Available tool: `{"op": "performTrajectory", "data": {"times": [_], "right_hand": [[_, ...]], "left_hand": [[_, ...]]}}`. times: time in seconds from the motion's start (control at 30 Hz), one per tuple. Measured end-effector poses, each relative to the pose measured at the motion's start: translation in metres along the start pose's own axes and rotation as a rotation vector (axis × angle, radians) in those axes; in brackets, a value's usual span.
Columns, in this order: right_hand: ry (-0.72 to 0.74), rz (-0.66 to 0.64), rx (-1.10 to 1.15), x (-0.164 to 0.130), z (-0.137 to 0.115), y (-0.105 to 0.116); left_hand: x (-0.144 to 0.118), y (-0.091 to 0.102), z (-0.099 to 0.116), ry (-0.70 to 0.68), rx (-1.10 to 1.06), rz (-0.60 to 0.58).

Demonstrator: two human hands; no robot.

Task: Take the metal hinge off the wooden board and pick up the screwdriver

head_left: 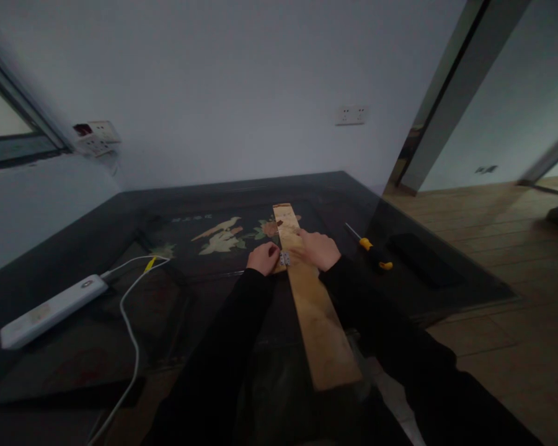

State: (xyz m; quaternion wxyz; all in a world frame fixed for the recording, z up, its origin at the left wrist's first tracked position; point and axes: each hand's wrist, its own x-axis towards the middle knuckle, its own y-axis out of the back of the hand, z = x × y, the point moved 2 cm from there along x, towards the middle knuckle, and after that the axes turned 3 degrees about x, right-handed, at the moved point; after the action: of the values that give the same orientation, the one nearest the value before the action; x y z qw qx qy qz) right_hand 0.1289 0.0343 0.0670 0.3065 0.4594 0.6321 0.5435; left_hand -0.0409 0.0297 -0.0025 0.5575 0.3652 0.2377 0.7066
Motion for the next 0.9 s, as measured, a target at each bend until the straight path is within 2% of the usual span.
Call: {"op": "performTrajectory", "data": {"times": [0.13,0.3,0.5,0.9], "right_hand": [[0.217,0.043,0.372,0.031,0.015,-0.018],[0.335,0.09,0.556,0.037,0.022,-0.04],[0.382,-0.004,0.451,0.03,0.016,-0.041],[0.333,0.031,0.353,0.031,0.017,-0.046]], "left_hand": [[0.0,0.001,0.002,0.02,0.078,-0.062],[0.0,0.002,0.003,0.02,0.146,-0.084],[0.002,0.001,0.0,-0.02,0.139,-0.095],[0.002,0.001,0.002,-0.052,0.098,-0.044]]}}
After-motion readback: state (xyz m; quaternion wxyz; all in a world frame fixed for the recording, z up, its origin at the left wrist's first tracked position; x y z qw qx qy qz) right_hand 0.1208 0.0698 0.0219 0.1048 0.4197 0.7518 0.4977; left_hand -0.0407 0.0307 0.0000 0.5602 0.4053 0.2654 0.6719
